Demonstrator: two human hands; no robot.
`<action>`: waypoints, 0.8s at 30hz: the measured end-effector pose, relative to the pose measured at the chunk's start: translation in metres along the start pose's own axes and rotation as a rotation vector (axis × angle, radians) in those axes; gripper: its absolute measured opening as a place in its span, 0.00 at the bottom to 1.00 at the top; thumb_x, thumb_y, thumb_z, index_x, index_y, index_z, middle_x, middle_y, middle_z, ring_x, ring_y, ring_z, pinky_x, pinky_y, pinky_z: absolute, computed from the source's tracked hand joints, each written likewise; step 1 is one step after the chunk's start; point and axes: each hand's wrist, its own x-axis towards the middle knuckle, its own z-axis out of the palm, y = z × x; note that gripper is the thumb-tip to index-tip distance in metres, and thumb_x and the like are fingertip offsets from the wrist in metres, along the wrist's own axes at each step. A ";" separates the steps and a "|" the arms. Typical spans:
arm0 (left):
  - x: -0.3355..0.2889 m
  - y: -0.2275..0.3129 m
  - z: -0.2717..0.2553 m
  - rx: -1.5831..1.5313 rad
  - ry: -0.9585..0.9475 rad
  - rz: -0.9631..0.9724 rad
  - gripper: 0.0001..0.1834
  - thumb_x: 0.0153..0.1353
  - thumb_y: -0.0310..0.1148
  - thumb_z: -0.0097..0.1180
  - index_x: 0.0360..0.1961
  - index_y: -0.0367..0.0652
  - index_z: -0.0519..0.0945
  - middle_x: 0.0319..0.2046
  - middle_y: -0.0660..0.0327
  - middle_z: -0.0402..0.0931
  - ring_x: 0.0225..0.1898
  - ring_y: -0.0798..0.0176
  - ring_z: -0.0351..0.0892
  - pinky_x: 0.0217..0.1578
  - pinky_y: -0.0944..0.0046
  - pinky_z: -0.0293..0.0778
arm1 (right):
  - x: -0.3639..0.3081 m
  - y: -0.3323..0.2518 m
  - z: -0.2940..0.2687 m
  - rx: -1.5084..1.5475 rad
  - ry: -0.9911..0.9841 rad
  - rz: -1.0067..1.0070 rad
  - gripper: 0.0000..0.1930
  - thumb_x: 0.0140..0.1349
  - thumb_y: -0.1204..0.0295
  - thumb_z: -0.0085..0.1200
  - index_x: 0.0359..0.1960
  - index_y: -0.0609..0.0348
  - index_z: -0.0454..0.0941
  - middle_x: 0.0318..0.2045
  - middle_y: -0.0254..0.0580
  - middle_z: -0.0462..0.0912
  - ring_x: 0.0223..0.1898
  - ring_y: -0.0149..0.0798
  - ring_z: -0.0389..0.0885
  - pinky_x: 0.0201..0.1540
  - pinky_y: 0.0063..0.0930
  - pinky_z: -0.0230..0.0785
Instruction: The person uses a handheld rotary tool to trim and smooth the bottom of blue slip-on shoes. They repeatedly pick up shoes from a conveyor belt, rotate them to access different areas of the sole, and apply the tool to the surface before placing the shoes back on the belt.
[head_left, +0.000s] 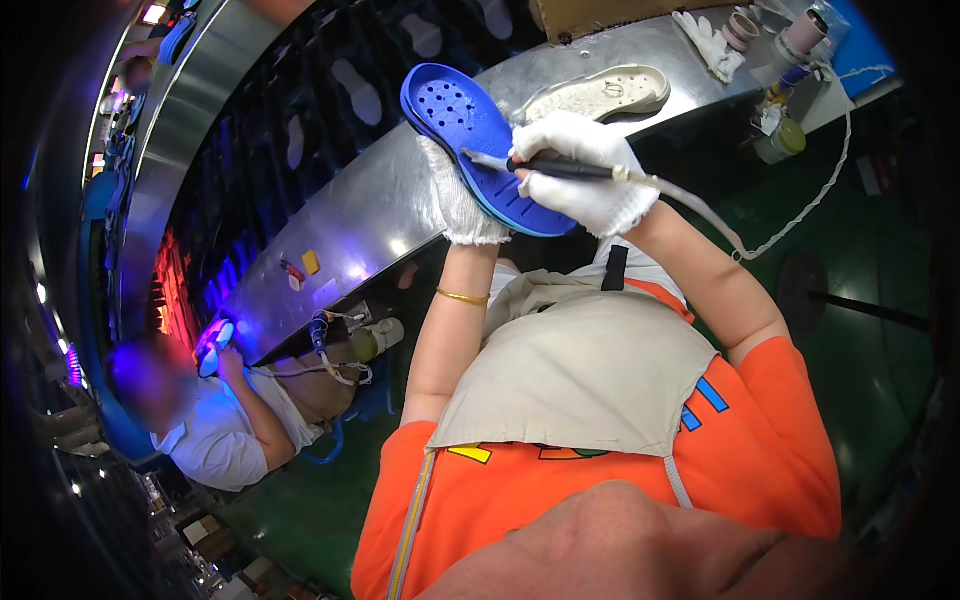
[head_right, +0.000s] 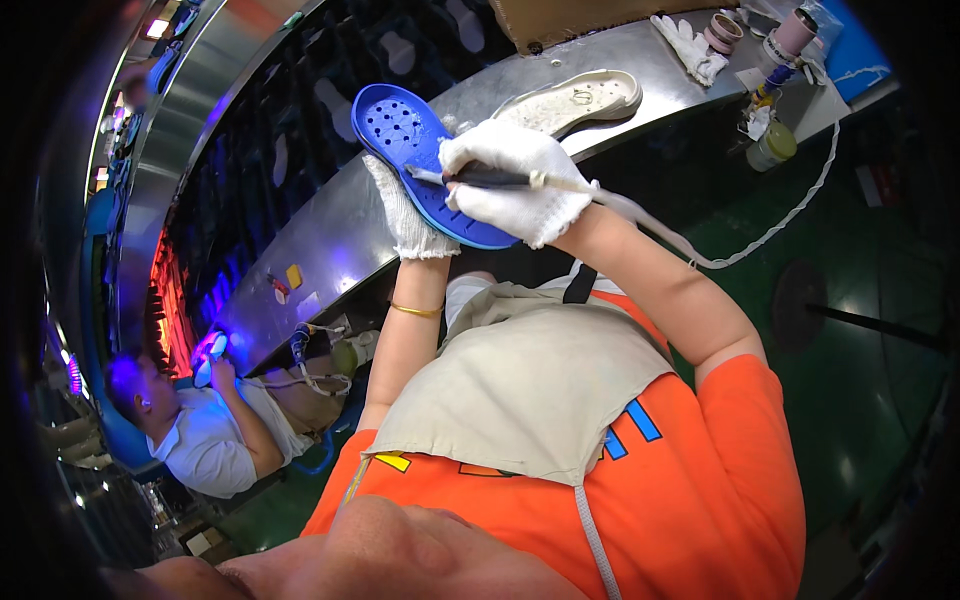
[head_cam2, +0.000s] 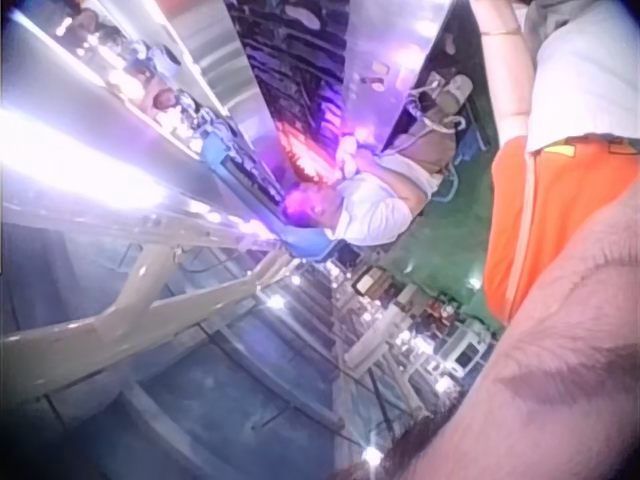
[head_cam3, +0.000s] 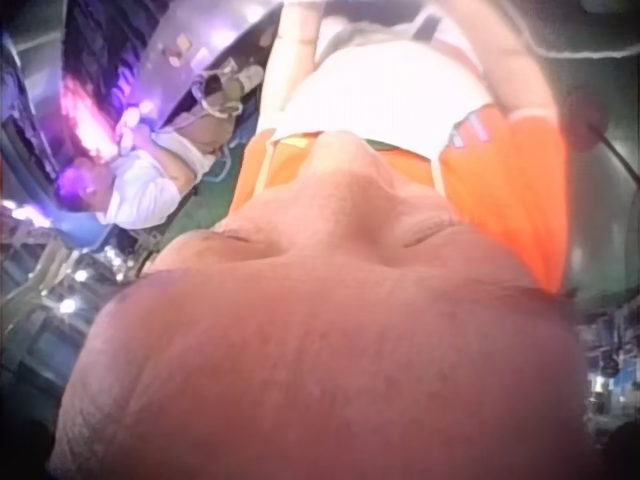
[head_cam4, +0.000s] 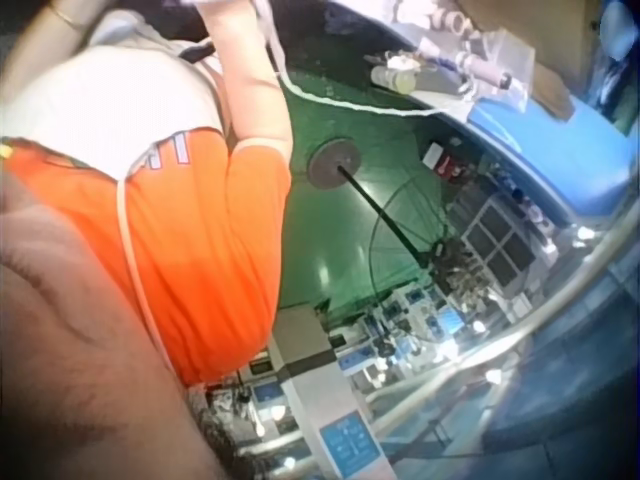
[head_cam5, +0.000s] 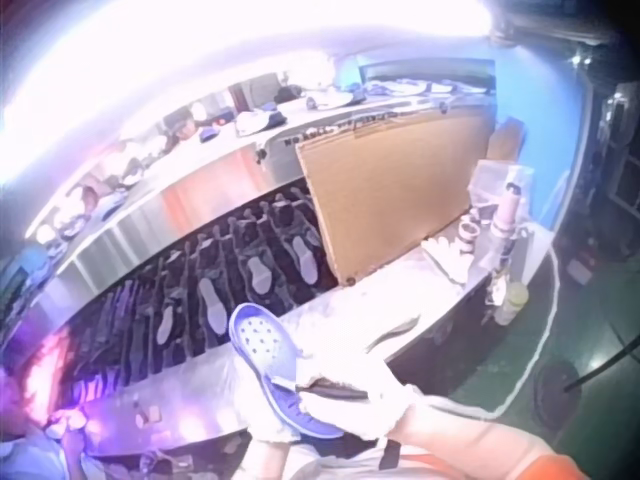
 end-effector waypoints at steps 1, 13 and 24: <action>0.002 0.001 -0.003 0.035 -0.022 0.011 0.35 0.63 0.63 0.39 0.57 0.46 0.68 0.48 0.58 0.74 0.46 0.58 0.75 0.49 0.55 0.75 | -0.001 -0.002 0.001 -0.027 -0.009 -0.021 0.09 0.47 0.76 0.60 0.32 0.58 0.77 0.30 0.40 0.80 0.32 0.37 0.79 0.39 0.28 0.72; -0.023 0.011 0.026 -0.112 -0.182 -0.072 0.38 0.63 0.65 0.32 0.62 0.48 0.65 0.58 0.56 0.67 0.58 0.53 0.66 0.61 0.50 0.62 | 0.006 -0.003 -0.016 0.323 0.064 0.249 0.06 0.54 0.77 0.57 0.34 0.62 0.77 0.33 0.36 0.79 0.36 0.26 0.77 0.42 0.21 0.71; -0.004 0.014 0.030 0.059 -0.121 0.092 0.48 0.54 0.74 0.35 0.65 0.47 0.61 0.60 0.46 0.63 0.58 0.43 0.67 0.60 0.46 0.64 | -0.009 -0.005 -0.002 0.342 0.043 0.240 0.04 0.54 0.77 0.56 0.32 0.62 0.77 0.31 0.37 0.79 0.33 0.27 0.77 0.38 0.22 0.71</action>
